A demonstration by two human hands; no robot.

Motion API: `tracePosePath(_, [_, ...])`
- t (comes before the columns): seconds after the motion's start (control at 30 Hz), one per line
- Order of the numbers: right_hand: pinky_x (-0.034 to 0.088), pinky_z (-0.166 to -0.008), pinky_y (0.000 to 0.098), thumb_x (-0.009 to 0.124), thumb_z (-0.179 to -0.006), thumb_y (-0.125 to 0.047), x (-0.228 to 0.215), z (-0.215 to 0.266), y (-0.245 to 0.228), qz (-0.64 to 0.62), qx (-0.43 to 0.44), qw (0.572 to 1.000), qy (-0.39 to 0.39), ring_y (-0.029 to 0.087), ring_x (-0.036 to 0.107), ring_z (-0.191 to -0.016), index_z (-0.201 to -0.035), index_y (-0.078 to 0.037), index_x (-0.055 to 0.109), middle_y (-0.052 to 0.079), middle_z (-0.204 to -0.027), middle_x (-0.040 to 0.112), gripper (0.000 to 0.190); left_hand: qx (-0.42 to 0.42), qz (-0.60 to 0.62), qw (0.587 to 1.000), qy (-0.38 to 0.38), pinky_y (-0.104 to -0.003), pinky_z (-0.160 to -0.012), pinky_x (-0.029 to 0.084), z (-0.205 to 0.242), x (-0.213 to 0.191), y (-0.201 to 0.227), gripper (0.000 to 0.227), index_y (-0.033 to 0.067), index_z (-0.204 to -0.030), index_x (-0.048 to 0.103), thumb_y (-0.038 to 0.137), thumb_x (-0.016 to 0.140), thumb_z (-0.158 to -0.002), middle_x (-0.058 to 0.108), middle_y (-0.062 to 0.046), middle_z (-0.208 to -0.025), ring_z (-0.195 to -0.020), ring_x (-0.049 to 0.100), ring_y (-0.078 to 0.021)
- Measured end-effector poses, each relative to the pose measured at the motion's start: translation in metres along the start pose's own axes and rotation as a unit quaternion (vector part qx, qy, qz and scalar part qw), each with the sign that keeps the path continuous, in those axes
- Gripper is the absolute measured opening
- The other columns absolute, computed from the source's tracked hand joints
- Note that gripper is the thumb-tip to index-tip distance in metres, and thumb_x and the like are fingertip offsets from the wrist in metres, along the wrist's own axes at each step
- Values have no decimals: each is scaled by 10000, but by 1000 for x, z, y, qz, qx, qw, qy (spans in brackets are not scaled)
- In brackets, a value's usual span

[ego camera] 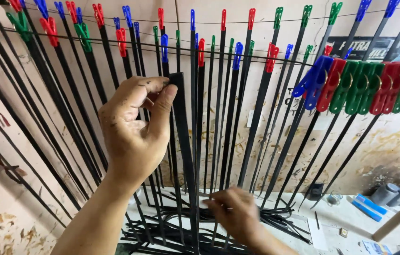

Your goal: The person picks up black leather straps, folds them, and uses a small tool to scrape or smooth the surface. They then hang the straps on a wall-mounted rack using colorful clips. The process is repeated for multiple straps.

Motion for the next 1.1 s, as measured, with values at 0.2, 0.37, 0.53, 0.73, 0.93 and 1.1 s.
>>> tracePosePath(0.2, [407, -450, 273, 758, -845, 4, -131, -61, -10, 245, -206, 928, 191, 190, 713, -596, -605, -147, 400, 118, -704, 708, 456, 36, 17, 999, 1, -285, -587, 518, -1, 18, -5, 95, -21, -946, 650, 28, 660, -1026, 678, -130, -874, -704, 595, -184])
tracePosePath(0.37, [319, -972, 509, 987, -964, -381, -178, -93, 2, 443, -220, 842, 213, 326, 521, -992, -1127, -62, 629, 215, -1160, 649, 506, 26, 34, 999, -15, -268, -594, 531, 2, 37, -11, 83, 18, -957, 641, 57, 636, -1030, 678, -120, -892, -733, 602, -182])
tracePosePath(0.53, [353, -1017, 527, 924, -1050, -523, -185, -138, 4, 504, -218, 820, 164, 391, 477, -1189, -1191, -72, 628, 224, -1275, 606, 557, 30, 35, 999, -24, -270, -577, 482, 3, 53, -9, 103, 31, -939, 657, 81, 633, -1025, 665, -82, -843, -707, 564, -161])
tracePosePath(0.73, [413, -978, 441, 809, -1149, -481, -177, -159, -15, 513, -213, 823, 119, 363, 503, -1131, -1164, -33, 656, 207, -1259, 698, 474, 12, 60, 998, -35, -234, -585, 506, 3, 59, -9, 35, 25, -991, 678, 58, 673, -1003, 704, -81, -871, -732, 604, -156])
tracePosePath(0.93, [562, -1062, 507, 936, -1215, -62, -188, -169, -28, 466, -259, 844, 63, 428, 765, -1133, -1173, 90, 689, 294, -1233, 837, 293, -28, 42, 998, -46, -243, -610, 515, 2, 58, -8, 72, 59, -1019, 714, 112, 670, -998, 735, -48, -907, -771, 625, -144])
tracePosePath(1.1, [608, -1085, 520, 794, -1294, -26, -183, -199, -55, 408, -237, 881, -30, 433, 823, -1186, -1246, 126, 786, 277, -1260, 842, 160, -14, 50, 998, -48, -247, -618, 486, 2, 62, -10, 80, 75, -998, 680, 147, 651, -1012, 699, -29, -878, -741, 577, -128])
Point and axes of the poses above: each hand's wrist, its own z-axis away from the middle knuckle, its own x-axis out of the palm, y = z × x, the point moved 2 cm from there along -z, towards the middle knuckle
